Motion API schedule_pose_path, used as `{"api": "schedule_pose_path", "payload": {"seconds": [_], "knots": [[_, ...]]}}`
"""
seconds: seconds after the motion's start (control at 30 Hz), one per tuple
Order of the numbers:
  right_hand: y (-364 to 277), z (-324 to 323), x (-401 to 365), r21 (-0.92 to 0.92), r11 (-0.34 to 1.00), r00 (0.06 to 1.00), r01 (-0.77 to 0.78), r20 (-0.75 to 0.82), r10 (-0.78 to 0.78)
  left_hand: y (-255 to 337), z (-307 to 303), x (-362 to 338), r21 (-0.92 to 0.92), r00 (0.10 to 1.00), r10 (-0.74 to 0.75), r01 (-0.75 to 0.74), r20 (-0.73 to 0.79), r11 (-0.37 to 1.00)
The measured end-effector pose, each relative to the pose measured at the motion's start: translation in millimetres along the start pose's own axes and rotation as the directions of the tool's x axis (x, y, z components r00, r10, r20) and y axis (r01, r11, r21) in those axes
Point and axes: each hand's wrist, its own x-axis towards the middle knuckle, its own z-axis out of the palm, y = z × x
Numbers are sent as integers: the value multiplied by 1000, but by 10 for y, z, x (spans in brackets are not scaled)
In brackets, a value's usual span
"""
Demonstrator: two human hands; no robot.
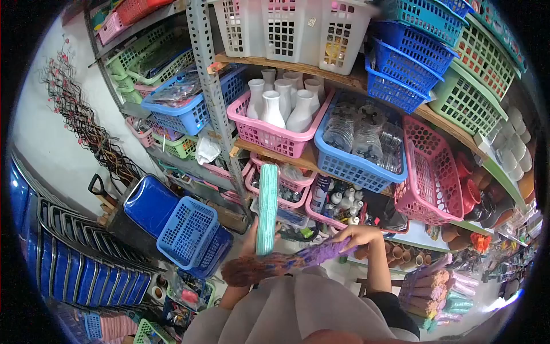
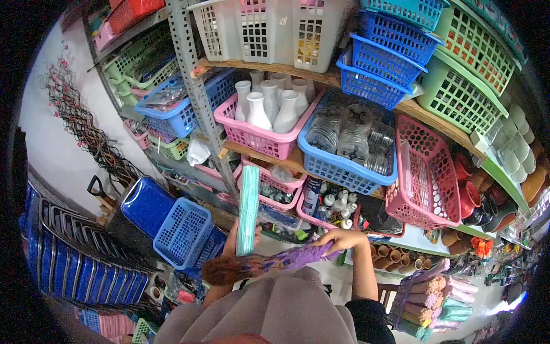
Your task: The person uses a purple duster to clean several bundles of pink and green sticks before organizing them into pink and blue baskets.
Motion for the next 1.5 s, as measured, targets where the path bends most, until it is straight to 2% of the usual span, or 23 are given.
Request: {"api": "schedule_pose_path", "payload": {"seconds": [0.1, 0.17, 0.27, 0.3, 0.37, 0.4, 0.43, 0.5, 0.57, 0.63, 0.7, 0.77, 0.9, 0.97, 1.03, 1.07, 1.17, 1.23, 1.3, 1.37, 1.43, 1.47, 1.5], "knots": [[-94, 20, -33, 175, 978, 931, -112, -325, 165, -86, -32, -82, -223, 981, -19, -24, -192, 975], [-5, 17, 12, 331, 944, 822, -12, -533, 198, -9, 210, -159, -79, 990, 36, -47, -135, 996], [-105, -31, -34, 198, 973, 942, -121, -285, 175, 61, 333, -182, 125, 991, 124, -117, -49, 985], [-90, -82, -44, 73, 989, 989, -128, -65, 133, 150, 374, -61, 351, 719, 260, -580, 644, 735], [-8, -41, 8, 12, 999, 997, -37, 72, 36, 162, 475, -170, 177, 993, 115, -113, 3, 978], [-70, -27, 29, 34, 999, 999, -29, -38, 30, 227, 435, -114, 283, 999, 53, -53, 8, 958], [-126, -12, 32, 56, 998, 989, -19, -147, 28, 178, 627, -248, 23, 995, 46, -44, -93, 999], [-1, -23, 16, 263, 962, 893, -71, -413, 179, 148, 415, -138, -54, 942, 75, -61, 326, 997], [128, -13, 60, 289, 957, 828, 1, -538, 162, 81, 445, -198, 155, 986, 60, -84, 158, 984], [77, -50, 41, 264, 961, 936, -81, -312, 164, 89, 738, -208, 156, 989, 63, -42, -133, 987], [43, -19, 33, -55, 998, 997, -12, -71, 8, 71, 621, -190, 54, 987, 87, -80, -134, 995], [132, 23, 69, 58, 998, 1000, 11, -28, -9, 59, 303, -99, 29, 997, 31, -29, -72, 999], [36, 31, 74, 295, 954, 836, -57, -508, 207, 57, 358, -166, 0, 995, 94, -94, 25, 996], [65, 11, 67, 288, 954, 865, -81, -456, 211, 61, 285, -116, 156, 989, 146, -139, -30, 978], [1, -51, 28, -8, 990, 985, -138, -108, 136, 162, 450, -69, 295, 857, 231, -394, 460, 871], [-5, 21, 44, 3, 1000, 998, 31, -57, -31, 166, 742, -232, 260, 981, 181, -159, -64, 952], [-35, 4, 50, 41, 998, 991, 42, -128, -36, 107, 64, -67, -175, 879, -197, 297, 434, 939], [-51, -15, 48, 179, 980, 898, -84, -412, 152, 16, 166, -83, -26, 982, 36, -32, 185, 999], [206, -27, 105, 236, 972, 833, -4, -538, 134, 58, 274, -117, 177, 999, 17, -24, 37, 984], [147, -93, 16, 274, 938, 945, -213, -185, 268, 83, 568, -151, 6, 990, -29, 30, -135, 1000], [3, -51, 24, 3, 1000, 1000, -26, -12, 26, 133, 194, -56, -61, 987, -144, 148, 67, 987], [44, -17, 15, 31, 999, 999, -17, -36, 19, 66, 195, -50, 80, 998, -4, 9, -62, 997], [45, 5, 19, 59, 998, 998, -9, -59, 12, -397, -1021, -486, 82, 998, -7, 12, -62, 997]]}}
